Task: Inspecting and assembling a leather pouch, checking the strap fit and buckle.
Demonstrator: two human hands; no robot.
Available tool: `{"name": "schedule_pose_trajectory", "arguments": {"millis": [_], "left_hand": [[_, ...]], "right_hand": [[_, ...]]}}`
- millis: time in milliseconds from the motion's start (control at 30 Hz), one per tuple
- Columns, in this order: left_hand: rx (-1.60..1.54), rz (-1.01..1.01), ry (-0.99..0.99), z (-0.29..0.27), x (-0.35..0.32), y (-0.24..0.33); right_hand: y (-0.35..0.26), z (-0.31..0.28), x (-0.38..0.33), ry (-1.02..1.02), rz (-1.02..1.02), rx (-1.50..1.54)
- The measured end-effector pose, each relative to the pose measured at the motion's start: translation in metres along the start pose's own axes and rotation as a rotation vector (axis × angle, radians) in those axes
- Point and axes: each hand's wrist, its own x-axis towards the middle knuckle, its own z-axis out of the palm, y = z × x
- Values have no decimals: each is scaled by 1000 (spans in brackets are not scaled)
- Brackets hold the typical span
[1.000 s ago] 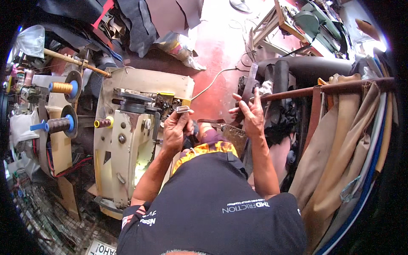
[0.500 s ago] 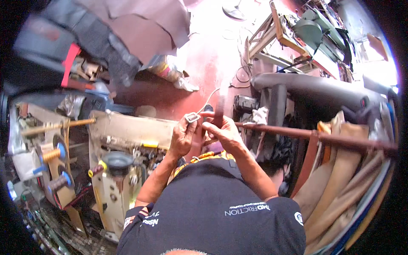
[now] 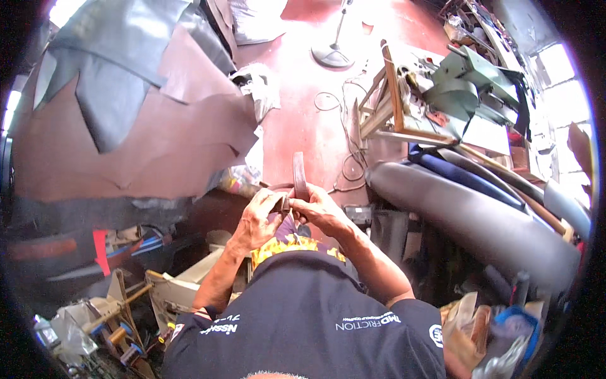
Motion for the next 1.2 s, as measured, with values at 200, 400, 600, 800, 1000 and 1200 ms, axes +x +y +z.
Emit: {"name": "schedule_pose_trajectory", "arguments": {"millis": [200,400,600,800,1000,1200], "left_hand": [[-311,-214,-186,-47,149,-60],[-928,-516,-372,-108,320,-121],[-1034,-581,-436,-155,467,-159],[-787,-573,-337,-171,623,-231],[-847,-528,-4,-199,766,-275],[-1153,-498,254,-264,893,-331]], "right_hand": [[-99,-57,121,18,-173,-397],[-220,-109,243,109,-124,-198],[-307,-166,360,91,-97,-121],[-384,-238,496,23,-258,-165],[-490,-300,633,-5,-237,-345],[-620,-320,771,172,-410,-206]]}}
